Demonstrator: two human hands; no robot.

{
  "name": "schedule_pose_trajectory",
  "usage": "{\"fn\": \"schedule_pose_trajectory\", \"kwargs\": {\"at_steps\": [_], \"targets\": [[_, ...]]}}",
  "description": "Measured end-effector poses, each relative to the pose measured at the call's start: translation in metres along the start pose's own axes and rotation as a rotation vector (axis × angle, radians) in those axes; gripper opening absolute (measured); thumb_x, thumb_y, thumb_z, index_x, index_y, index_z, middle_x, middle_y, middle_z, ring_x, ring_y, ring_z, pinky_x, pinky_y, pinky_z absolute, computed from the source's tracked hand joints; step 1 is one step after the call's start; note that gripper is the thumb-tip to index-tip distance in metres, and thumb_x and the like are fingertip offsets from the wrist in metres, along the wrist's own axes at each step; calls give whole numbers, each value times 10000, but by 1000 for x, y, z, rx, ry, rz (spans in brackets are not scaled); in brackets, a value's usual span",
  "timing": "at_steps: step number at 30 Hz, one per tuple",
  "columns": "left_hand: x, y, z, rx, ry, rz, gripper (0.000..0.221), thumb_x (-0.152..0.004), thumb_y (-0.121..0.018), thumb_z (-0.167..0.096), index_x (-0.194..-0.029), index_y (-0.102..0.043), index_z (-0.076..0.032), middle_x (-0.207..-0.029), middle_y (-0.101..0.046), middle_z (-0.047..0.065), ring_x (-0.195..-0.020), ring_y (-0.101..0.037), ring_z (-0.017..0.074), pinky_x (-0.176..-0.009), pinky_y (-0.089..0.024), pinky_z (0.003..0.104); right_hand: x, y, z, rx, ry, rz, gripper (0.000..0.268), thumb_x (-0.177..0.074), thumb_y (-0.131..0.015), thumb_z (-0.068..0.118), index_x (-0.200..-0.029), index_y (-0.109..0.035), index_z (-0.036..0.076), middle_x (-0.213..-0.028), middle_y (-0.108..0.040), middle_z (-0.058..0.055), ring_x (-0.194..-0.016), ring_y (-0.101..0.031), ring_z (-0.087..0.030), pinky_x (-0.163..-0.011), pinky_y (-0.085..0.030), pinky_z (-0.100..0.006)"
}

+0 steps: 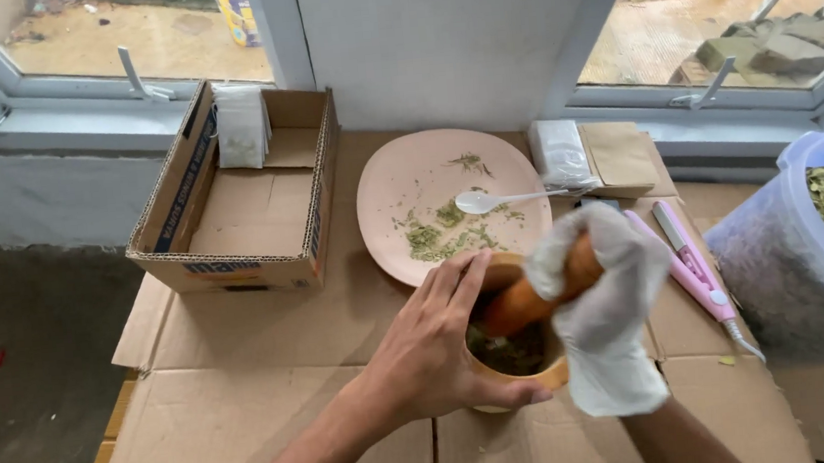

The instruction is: The person is scooping dried tea leaves into small pouches and grinding leaves using a mortar and pestle.

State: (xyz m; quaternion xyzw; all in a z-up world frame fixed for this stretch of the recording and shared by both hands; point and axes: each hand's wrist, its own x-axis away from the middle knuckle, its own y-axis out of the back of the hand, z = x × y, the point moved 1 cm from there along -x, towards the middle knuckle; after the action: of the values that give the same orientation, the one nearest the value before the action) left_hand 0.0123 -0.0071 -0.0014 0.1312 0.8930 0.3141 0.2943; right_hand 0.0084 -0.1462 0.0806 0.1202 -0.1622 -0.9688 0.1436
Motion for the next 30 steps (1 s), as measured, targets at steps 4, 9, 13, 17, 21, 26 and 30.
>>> {"fn": "schedule_pose_trajectory", "kwargs": {"at_steps": [4,9,13,17,21,26,30], "targets": [[4,1,1,11,108,128,1396,-702,-781,-785,-1681,-281,75,-1656,-416,251,-1555,-386,425,-1252,-347,531,4,2,-2,8,87,-63,298,-799,-489,107,-508,-546,81,-552,-627,-54,-522,-572,-148,-538,-471,-291],[3,-3,2,-41,9,71,1369,-711,-762,-815,-1644,-339,94,-1616,-467,250,-1521,-449,394,-1263,-364,521,9,15,-3,32,174,-168,319,-805,-468,101,-503,-563,67,-560,-640,-75,-498,-584,-163,-523,-477,-293],[0,1,5,-33,27,97,1361,-707,-808,-775,-1638,-333,96,-1601,-469,242,-1486,-466,410,-1239,-388,537,2,18,-3,38,293,-236,343,-811,-447,95,-498,-580,53,-567,-653,-96,-475,-596,-178,-507,-484,-296],[2,0,4,-4,43,105,1351,-695,-798,-781,-1637,-344,74,-1614,-466,220,-1509,-454,391,-1251,-369,524,3,18,-5,46,378,-324,370,-817,-425,89,-493,-596,40,-575,-667,-117,-452,-608,-194,-492,-490,-298],[1,0,-1,-19,2,86,1317,-739,-780,-765,-1619,-355,118,-1611,-477,246,-1492,-473,398,-1249,-376,527,10,8,-13,-43,16,-59,324,-908,-528,146,-587,-526,101,-552,-533,15,-544,-457,-110,-535,-410,-294],[-3,7,-7,40,-27,16,1213,-722,-821,-697,-1584,-409,50,-1510,-530,197,-1394,-541,371,-1203,-443,497,-7,2,-11,-275,24,-156,418,-876,-538,310,-537,-592,72,-444,-532,-45,-435,-438,-136,-503,-391,-294],[1,3,-4,32,-21,33,1244,-734,-812,-706,-1606,-375,65,-1533,-519,228,-1433,-518,393,-1197,-431,515,-15,4,-11,-299,8,-147,420,-879,-543,306,-541,-595,62,-439,-526,-53,-425,-436,-143,-500,-393,-299]]}}
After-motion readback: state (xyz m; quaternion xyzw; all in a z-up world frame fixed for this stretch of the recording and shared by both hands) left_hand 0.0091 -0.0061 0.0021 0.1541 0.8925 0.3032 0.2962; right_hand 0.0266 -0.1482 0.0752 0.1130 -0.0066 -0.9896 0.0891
